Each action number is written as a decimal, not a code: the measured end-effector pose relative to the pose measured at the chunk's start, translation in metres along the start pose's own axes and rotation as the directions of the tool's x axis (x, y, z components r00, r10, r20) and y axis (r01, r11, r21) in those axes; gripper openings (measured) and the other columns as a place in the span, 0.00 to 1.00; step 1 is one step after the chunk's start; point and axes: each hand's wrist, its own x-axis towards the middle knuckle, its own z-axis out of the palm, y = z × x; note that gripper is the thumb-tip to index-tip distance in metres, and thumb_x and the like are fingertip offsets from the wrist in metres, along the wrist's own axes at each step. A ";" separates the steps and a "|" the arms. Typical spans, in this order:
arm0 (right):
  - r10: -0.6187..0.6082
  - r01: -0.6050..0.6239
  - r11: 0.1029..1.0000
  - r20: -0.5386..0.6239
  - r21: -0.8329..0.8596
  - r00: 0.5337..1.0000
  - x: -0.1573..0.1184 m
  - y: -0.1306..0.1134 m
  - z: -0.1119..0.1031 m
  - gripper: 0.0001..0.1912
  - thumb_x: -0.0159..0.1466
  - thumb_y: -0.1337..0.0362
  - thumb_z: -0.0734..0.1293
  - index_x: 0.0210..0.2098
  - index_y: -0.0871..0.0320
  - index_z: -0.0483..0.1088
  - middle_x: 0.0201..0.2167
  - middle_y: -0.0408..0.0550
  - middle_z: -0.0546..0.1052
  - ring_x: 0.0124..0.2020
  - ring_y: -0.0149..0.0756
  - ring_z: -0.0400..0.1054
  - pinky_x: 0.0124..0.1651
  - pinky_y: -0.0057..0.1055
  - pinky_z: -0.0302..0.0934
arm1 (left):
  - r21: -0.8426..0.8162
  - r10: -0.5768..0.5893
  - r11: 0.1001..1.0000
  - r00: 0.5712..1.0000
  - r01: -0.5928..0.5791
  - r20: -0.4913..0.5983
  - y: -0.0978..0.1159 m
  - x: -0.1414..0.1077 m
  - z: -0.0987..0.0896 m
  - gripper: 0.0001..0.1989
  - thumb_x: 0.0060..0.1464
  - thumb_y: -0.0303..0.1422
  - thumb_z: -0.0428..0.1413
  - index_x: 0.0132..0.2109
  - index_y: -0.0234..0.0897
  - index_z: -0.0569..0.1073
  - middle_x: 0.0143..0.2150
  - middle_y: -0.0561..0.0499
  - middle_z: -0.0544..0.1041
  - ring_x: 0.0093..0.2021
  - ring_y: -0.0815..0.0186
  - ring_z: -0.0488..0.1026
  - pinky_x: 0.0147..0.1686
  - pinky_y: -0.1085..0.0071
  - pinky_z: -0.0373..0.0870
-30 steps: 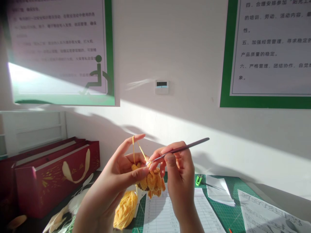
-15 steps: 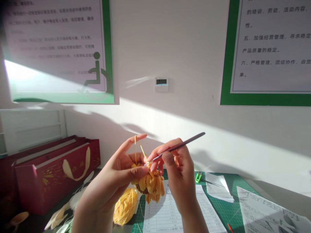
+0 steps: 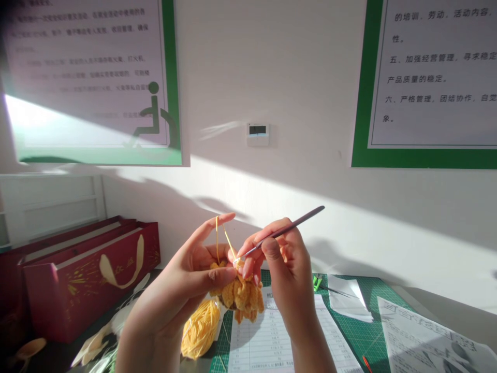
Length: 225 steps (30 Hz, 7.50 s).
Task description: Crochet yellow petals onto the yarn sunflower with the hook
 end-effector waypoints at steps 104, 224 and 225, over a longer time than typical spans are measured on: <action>-0.712 0.564 0.668 -0.196 -0.486 0.674 -0.009 0.005 0.030 0.09 0.69 0.72 0.67 0.45 0.53 0.76 0.38 0.48 0.81 0.38 0.42 0.77 0.37 0.41 0.72 | -0.218 0.119 0.962 0.972 -0.163 -0.203 0.013 -0.018 0.048 0.51 0.39 0.29 0.78 0.69 0.38 0.67 0.44 0.43 0.83 0.39 0.55 0.81 0.41 0.61 0.78; -0.090 0.087 0.996 -0.211 -0.024 0.973 -0.002 -0.004 0.028 0.10 0.71 0.55 0.68 0.36 0.52 0.70 0.29 0.42 0.79 0.28 0.32 0.70 0.34 0.29 0.67 | 0.022 0.173 0.985 0.982 -0.172 -0.073 0.016 -0.022 0.025 0.40 0.44 0.22 0.74 0.63 0.44 0.73 0.39 0.52 0.79 0.33 0.64 0.79 0.31 0.70 0.76; -0.076 0.076 0.997 -0.202 -0.009 0.976 0.000 -0.004 0.027 0.10 0.71 0.54 0.68 0.36 0.52 0.70 0.29 0.42 0.79 0.27 0.31 0.69 0.33 0.28 0.66 | 0.016 0.172 0.985 0.983 -0.171 -0.061 0.016 -0.022 0.024 0.39 0.44 0.21 0.74 0.62 0.44 0.74 0.39 0.52 0.79 0.33 0.64 0.79 0.32 0.69 0.77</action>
